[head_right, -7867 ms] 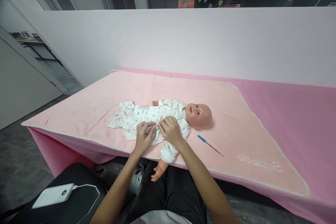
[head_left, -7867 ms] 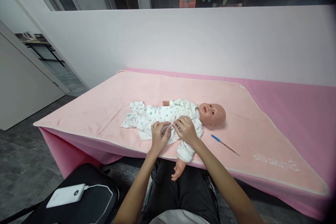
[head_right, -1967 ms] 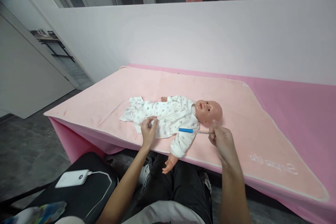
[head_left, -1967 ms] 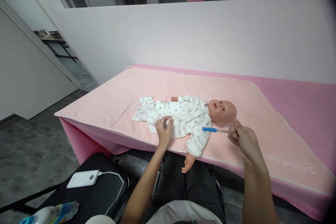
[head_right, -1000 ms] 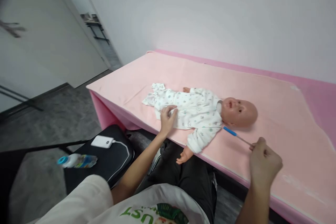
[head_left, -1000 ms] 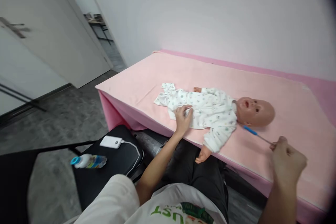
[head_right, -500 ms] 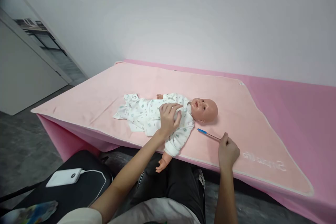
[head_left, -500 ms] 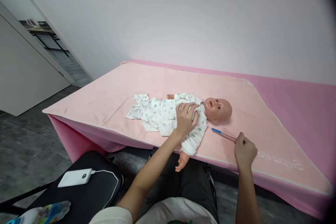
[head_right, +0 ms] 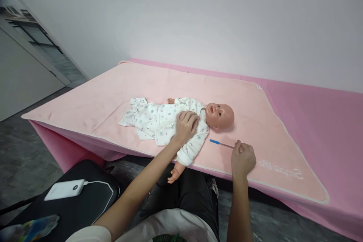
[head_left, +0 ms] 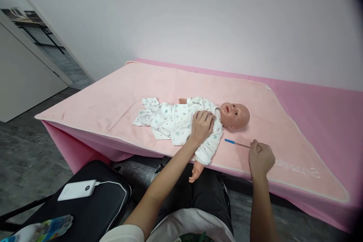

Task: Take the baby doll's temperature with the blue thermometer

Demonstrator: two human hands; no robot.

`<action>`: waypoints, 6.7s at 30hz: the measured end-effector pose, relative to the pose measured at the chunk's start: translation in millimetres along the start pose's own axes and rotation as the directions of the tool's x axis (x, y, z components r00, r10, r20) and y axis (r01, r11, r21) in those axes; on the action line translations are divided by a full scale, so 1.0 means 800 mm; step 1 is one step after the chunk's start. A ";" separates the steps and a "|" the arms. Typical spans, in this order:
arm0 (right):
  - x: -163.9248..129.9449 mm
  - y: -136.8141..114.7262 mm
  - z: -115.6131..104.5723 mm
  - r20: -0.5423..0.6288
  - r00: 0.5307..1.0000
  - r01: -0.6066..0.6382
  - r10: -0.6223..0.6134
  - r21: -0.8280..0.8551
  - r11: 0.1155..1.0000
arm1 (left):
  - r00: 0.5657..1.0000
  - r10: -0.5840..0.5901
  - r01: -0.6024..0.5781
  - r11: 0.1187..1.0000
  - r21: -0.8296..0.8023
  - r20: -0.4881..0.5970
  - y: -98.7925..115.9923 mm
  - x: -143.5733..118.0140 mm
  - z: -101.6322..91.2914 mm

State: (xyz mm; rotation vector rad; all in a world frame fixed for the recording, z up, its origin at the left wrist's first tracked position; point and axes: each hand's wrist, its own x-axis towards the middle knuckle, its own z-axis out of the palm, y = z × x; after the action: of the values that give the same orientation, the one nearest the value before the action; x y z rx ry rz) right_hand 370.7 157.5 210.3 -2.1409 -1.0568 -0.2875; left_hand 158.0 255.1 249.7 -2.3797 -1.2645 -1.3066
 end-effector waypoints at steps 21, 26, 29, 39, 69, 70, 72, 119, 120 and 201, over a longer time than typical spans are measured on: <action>-0.008 -0.189 0.085 -0.044 0.903 0.314 -0.427 0.745 0.588 | 0.966 -0.131 0.128 0.991 -0.032 -0.224 -0.008 -0.014 0.012; -0.016 -0.184 0.086 -0.052 0.915 0.286 -0.399 0.783 0.553 | 0.939 -0.191 0.189 0.981 -0.035 -0.286 -0.010 -0.015 0.015; -0.018 -0.184 0.091 -0.059 0.931 0.251 -0.361 0.820 0.514 | 0.921 -0.248 0.245 0.968 -0.050 -0.299 -0.008 -0.013 0.010; -0.021 -0.182 0.102 -0.047 0.942 0.219 -0.332 0.835 0.504 | 0.925 -0.262 0.248 0.965 -0.086 -0.276 -0.003 -0.006 0.003; -0.023 -0.186 0.093 -0.112 0.968 0.218 -0.224 0.817 0.534 | 0.925 -0.294 0.308 0.951 0.024 -0.240 -0.009 -0.029 -0.026; -0.023 -0.186 0.093 -0.116 0.968 0.220 -0.223 0.817 0.533 | 0.924 -0.305 0.318 0.948 0.023 -0.230 -0.009 -0.030 -0.027; -0.022 -0.186 0.093 -0.127 0.967 0.229 -0.220 0.811 0.538 | 0.921 -0.321 0.333 0.943 0.018 -0.219 -0.009 -0.032 -0.029; -0.028 -0.188 0.093 -0.222 0.735 0.658 -0.640 0.458 0.597 | 0.853 -0.480 0.490 0.872 -0.002 -0.207 -0.033 -0.053 -0.055; -0.028 -0.188 0.093 -0.219 0.729 0.663 -0.648 0.460 0.590 | 0.853 -0.483 0.492 0.871 -0.005 -0.197 -0.033 -0.054 -0.058; -0.048 -0.204 0.086 -0.110 0.572 0.789 -0.813 0.344 0.509 | 0.857 -0.493 0.471 0.867 -0.161 -0.149 -0.024 -0.064 -0.064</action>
State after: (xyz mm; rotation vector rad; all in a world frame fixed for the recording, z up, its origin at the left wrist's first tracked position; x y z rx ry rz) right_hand 214.6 247.9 225.1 -1.1915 -1.9524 -0.4094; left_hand 98.2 211.9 237.9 -2.0099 -1.8487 -1.7336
